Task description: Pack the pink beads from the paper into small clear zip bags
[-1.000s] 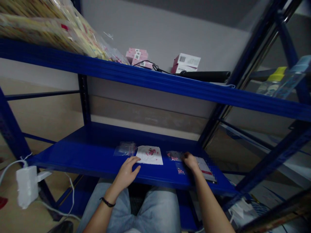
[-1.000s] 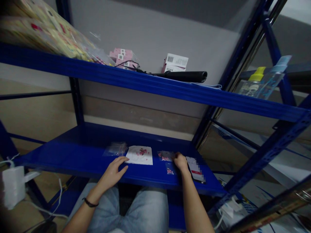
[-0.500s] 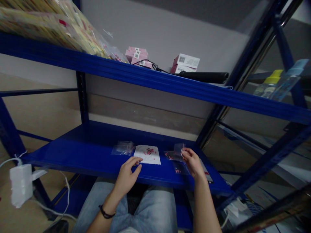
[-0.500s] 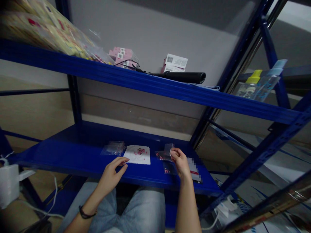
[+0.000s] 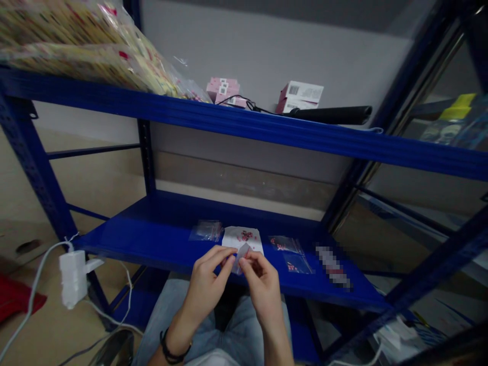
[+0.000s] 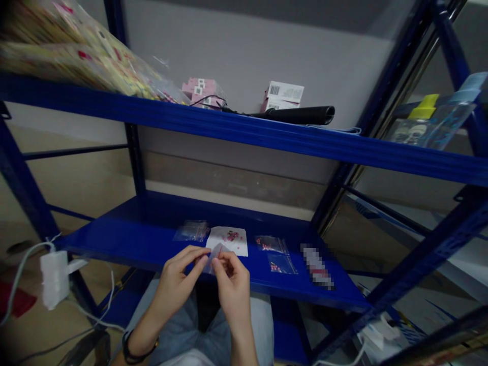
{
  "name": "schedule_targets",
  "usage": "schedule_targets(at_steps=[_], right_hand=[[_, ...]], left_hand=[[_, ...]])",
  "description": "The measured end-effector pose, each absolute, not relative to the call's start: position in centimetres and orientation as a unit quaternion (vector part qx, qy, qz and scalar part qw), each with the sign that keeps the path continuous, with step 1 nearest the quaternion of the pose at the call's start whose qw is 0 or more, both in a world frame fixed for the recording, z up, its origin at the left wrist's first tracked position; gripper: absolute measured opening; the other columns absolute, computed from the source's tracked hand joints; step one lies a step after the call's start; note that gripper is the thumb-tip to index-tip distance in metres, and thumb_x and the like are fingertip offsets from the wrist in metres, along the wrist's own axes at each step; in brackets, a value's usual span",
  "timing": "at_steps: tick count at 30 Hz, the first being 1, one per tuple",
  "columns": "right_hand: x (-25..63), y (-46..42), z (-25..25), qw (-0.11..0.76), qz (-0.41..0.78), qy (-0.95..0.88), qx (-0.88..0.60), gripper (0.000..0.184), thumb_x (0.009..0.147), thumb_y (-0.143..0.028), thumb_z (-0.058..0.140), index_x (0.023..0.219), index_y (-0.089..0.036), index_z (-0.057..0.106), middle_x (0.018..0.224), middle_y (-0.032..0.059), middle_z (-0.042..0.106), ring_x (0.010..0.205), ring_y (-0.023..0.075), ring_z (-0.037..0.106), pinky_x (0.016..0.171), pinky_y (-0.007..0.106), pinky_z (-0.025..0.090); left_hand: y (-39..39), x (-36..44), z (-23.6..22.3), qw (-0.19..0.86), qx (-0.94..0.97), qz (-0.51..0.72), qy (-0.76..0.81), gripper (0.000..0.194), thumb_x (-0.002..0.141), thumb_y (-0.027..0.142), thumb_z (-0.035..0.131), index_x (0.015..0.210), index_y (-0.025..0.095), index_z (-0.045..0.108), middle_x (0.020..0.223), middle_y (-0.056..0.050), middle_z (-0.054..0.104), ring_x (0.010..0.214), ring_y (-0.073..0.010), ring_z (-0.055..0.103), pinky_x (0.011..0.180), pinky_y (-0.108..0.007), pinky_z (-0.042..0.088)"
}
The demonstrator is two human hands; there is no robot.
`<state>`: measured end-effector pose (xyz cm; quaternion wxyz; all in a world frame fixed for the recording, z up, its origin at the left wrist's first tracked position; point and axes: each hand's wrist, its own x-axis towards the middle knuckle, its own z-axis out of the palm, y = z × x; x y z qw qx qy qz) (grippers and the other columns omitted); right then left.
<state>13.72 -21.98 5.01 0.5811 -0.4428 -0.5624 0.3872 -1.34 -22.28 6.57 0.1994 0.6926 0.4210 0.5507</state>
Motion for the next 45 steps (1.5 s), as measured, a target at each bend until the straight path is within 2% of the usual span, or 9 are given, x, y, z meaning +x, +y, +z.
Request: schedule_targets(at_steps=[6,12,16,24,29,31,35,38,45], right_hand=[[13.7,-21.6,4.4,0.549,0.313,-0.627,-0.456,0.026,0.089,-0.043,0.060,0.086,-0.019,0.070,0.082,0.0044,0.066,0.075,0.0190,0.057,0.070,0.029,0.045],[13.3,-21.5,4.1,0.541,0.396,-0.613,-0.417,0.027,0.088,-0.045,0.061,0.081,-0.019,0.062,0.074,0.0006,0.059,0.069,0.0154,0.052,0.063,0.025,0.042],[13.7,-21.2,3.8,0.503,0.430,-0.637,-0.397,0.031,0.090,-0.047,0.059,0.084,-0.018,0.066,0.074,0.0010,0.058,0.068,0.0147,0.050,0.062,0.024,0.040],[14.7,-21.0,3.7,0.491,0.405,-0.667,-0.387,0.028,0.091,-0.043,0.058,0.081,-0.019,0.069,0.080,0.0031,0.060,0.074,0.0171,0.054,0.066,0.026,0.043],[15.1,-21.4,4.2,0.445,0.371,-0.718,-0.386,0.029,0.096,-0.039,0.051,0.080,-0.020,0.065,0.083,0.0023,0.059,0.079,0.0166,0.055,0.072,0.026,0.042],[15.2,-21.5,4.0,0.429,0.367,-0.729,-0.386,0.029,0.097,-0.038,0.050,0.078,-0.020,0.063,0.083,0.0017,0.058,0.079,0.0159,0.055,0.073,0.026,0.041],[15.1,-21.3,3.1,0.425,0.338,-0.727,-0.420,0.024,0.096,-0.034,0.051,0.079,-0.020,0.060,0.079,-0.0001,0.056,0.074,0.0148,0.052,0.068,0.025,0.038],[14.6,-21.0,2.3,0.425,0.299,-0.721,-0.458,0.022,0.093,-0.027,0.050,0.072,-0.020,0.054,0.073,-0.0012,0.052,0.068,0.0143,0.049,0.062,0.025,0.035],[14.2,-20.0,0.5,0.428,0.189,-0.703,-0.535,0.018,0.083,-0.018,0.048,0.065,-0.021,0.046,0.067,-0.0015,0.050,0.064,0.0156,0.048,0.061,0.026,0.033]], left_hand=[[-22.8,-1.2,6.6,0.212,0.706,0.528,0.421,0.024,0.095,0.030,0.053,0.111,0.025,0.071,0.107,-0.007,0.071,0.097,-0.0212,0.067,0.085,-0.030,0.055],[-22.2,-0.4,5.2,0.302,0.669,0.533,0.421,0.022,0.092,0.034,0.058,0.104,0.023,0.073,0.105,-0.007,0.073,0.091,-0.0204,0.070,0.080,-0.028,0.058],[-21.7,-0.5,4.1,0.362,0.625,0.542,0.429,0.022,0.089,0.037,0.062,0.100,0.020,0.072,0.093,-0.006,0.075,0.079,-0.0196,0.072,0.070,-0.026,0.060],[-21.4,-0.5,3.4,0.429,0.618,0.529,0.393,0.018,0.085,0.034,0.066,0.096,0.019,0.071,0.095,-0.007,0.074,0.086,-0.0198,0.070,0.077,-0.028,0.059],[-21.1,-0.9,3.0,0.480,0.624,0.494,0.370,0.022,0.090,0.039,0.060,0.090,0.018,0.065,0.090,-0.006,0.070,0.084,-0.0179,0.067,0.072,-0.026,0.056],[-21.2,-0.9,2.9,0.448,0.654,0.478,0.379,0.023,0.094,0.039,0.053,0.087,0.018,0.062,0.085,-0.004,0.068,0.078,-0.0164,0.065,0.068,-0.024,0.053],[-21.3,-0.5,2.2,0.262,0.735,0.453,0.431,0.025,0.100,0.029,0.038,0.082,0.022,0.055,0.079,-0.003,0.062,0.074,-0.0172,0.061,0.069,-0.027,0.047],[-21.0,0.0,1.2,0.156,0.769,0.413,0.463,0.024,0.100,0.021,0.033,0.083,0.023,0.051,0.080,-0.003,0.060,0.073,-0.0188,0.061,0.067,-0.029,0.045],[-20.3,-0.1,0.0,0.051,0.790,0.321,0.519,0.021,0.098,0.016,0.034,0.089,0.021,0.052,0.084,-0.004,0.062,0.077,-0.0200,0.063,0.068,-0.030,0.045]])
